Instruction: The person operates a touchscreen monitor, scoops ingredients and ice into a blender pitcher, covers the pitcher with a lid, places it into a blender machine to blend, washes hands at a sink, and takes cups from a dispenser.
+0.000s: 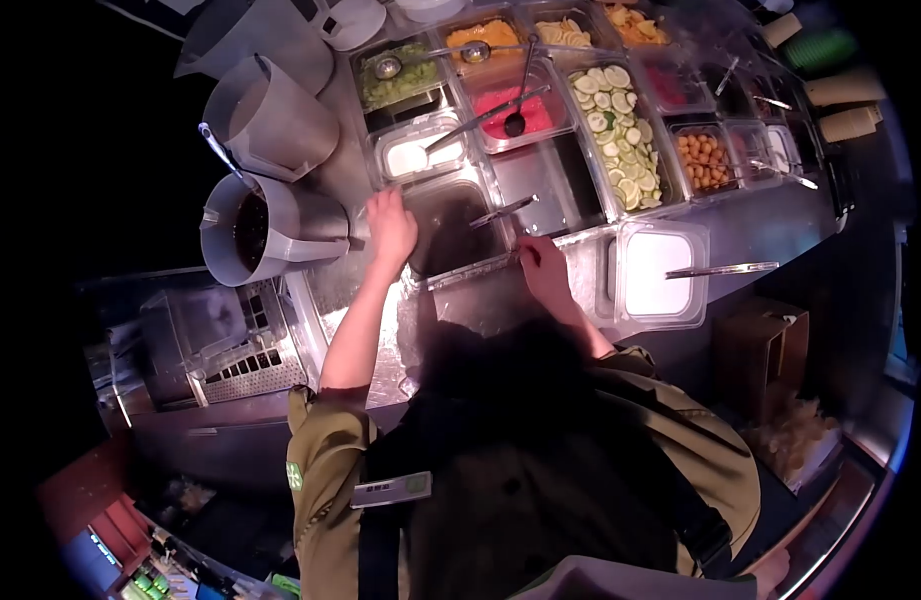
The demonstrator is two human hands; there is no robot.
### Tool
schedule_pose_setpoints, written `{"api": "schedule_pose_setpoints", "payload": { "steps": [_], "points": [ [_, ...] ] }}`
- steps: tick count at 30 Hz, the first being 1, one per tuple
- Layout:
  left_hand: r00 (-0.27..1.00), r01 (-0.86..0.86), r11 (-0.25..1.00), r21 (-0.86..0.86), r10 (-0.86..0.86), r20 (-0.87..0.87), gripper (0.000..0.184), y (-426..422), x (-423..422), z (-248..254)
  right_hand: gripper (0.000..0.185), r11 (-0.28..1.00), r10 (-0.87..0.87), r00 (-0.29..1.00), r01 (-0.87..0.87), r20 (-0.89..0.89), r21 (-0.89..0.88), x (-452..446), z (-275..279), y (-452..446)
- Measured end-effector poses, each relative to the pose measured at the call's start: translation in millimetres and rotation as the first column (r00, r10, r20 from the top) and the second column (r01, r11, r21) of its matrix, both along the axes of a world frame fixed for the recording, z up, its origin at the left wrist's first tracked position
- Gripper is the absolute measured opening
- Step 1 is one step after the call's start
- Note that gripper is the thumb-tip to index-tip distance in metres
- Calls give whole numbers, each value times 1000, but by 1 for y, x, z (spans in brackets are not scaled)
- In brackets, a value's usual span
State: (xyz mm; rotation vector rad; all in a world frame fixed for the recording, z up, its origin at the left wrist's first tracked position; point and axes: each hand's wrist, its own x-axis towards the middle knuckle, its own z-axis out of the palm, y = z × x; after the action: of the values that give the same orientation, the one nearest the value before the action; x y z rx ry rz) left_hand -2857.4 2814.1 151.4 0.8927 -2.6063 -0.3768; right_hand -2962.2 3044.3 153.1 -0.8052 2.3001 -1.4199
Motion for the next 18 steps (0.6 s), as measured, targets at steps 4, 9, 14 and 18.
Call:
{"api": "schedule_pose_setpoints", "payload": {
  "steps": [4,9,14,18],
  "points": [
    [988,36,995,98,-50,148,34,-10,-6,8,13,1000,20,990,-17,-143,22,-1,-2,-4],
    [889,73,961,265,-183,419,21,-34,-33,26,12,984,68,984,-39,-162,176,7,12,-11],
    [842,102,892,440,-313,439,22,-55,-38,24,14,993,18,914,-62,405,97,16,-11,-2],
    [846,138,834,535,-380,373,20,-62,-41,18,23,988,23,223,146,975,-57,23,29,-7]
  ]
}}
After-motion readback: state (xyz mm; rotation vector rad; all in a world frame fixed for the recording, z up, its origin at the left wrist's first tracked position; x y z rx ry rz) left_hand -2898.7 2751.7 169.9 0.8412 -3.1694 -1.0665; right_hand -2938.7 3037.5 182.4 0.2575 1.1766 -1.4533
